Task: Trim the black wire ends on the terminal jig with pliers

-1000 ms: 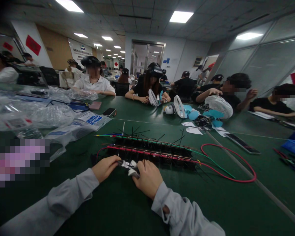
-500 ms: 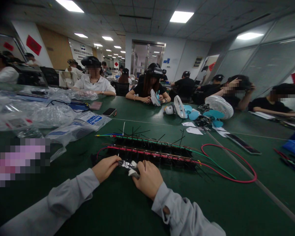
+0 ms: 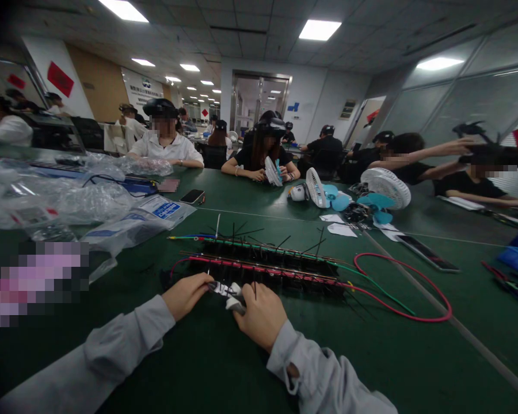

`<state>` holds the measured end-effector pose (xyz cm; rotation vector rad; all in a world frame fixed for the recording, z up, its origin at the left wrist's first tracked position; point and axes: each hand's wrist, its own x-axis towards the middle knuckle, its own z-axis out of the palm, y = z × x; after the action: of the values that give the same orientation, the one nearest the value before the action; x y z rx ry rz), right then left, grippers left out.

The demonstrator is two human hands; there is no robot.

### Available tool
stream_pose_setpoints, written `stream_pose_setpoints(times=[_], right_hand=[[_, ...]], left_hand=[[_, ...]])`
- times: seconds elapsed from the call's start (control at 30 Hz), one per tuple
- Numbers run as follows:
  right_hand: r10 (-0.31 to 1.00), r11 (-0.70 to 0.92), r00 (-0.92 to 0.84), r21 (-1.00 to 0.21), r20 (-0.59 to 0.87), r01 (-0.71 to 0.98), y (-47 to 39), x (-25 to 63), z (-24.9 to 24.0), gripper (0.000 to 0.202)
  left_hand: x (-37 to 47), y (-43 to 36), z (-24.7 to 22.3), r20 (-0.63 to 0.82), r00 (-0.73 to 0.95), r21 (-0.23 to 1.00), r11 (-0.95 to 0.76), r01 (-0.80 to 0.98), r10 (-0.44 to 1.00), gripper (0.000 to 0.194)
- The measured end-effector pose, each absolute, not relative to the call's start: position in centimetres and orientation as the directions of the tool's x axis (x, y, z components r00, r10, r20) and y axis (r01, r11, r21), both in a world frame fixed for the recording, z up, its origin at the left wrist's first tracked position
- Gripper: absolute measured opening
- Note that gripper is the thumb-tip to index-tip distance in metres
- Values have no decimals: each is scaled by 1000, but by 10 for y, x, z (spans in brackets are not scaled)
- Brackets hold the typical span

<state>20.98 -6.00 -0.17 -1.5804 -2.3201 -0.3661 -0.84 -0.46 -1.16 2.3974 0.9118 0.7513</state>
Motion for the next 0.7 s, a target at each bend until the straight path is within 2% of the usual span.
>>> stream_pose_setpoints(times=[0.7], right_hand=[[825, 391, -383, 70, 415, 918, -62, 211, 3, 24]], left_hand=[[-9, -8, -9, 339, 611, 600, -665, 445, 715, 18]])
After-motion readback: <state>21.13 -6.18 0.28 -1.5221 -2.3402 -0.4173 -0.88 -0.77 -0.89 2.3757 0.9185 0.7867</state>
